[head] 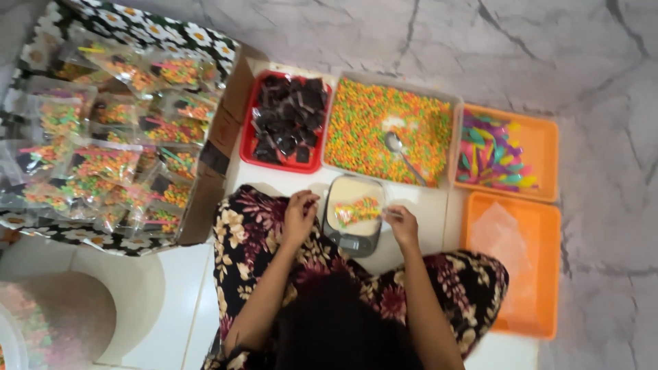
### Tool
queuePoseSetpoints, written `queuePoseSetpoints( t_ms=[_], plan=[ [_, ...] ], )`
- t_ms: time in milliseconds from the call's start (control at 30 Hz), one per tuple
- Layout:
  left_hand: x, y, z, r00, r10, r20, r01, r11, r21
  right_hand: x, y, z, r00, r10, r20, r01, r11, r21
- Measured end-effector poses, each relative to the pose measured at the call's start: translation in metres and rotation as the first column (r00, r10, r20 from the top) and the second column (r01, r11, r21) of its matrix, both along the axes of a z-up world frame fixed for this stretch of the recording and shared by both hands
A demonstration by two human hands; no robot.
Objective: A person is manually bagging small colorful beads and other items into plastic bags and weighing them on a scale.
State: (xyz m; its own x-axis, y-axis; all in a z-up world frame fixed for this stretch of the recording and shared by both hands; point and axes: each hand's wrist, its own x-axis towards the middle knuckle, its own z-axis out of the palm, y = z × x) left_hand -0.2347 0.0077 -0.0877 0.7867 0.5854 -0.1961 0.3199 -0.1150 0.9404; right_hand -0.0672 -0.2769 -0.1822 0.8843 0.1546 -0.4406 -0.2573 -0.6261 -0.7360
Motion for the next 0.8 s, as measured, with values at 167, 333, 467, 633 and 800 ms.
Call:
queuePoseSetpoints(
  t_ms=[167, 333, 467, 633, 800],
  plan=[
    [0.002, 0.004, -0.008, 0.999, 0.041, 0.033, -0.037, 0.993, -0.108, -0.013, 0.044, 0.104, 1.000, -0.004, 0.005, 0.003, 0.991, 0.134],
    [0.006, 0.029, 0.030, 0.993, 0.105, 0.054, -0.088, 0.964, -0.250, -0.006, 0.104, 0.201, 0.989, 0.042, 0.140, -0.072, 0.974, 0.213],
    [0.034, 0.071, 0.032, 0.980, 0.170, 0.102, -0.152, 0.975, -0.162, 0.012, 0.156, 0.238, 0.952, 0.056, 0.302, -0.149, 0.944, 0.294],
    [0.106, 0.129, -0.037, 0.965, 0.257, 0.044, -0.260, 0.959, 0.111, 0.038, 0.188, 0.229, 0.928, 0.030, 0.372, -0.162, 0.930, 0.330],
    [0.181, 0.155, -0.020, 0.934, 0.321, -0.157, -0.244, 0.894, 0.376, 0.052, 0.206, 0.223, 0.901, 0.034, 0.432, -0.182, 0.935, 0.304]
  ],
)
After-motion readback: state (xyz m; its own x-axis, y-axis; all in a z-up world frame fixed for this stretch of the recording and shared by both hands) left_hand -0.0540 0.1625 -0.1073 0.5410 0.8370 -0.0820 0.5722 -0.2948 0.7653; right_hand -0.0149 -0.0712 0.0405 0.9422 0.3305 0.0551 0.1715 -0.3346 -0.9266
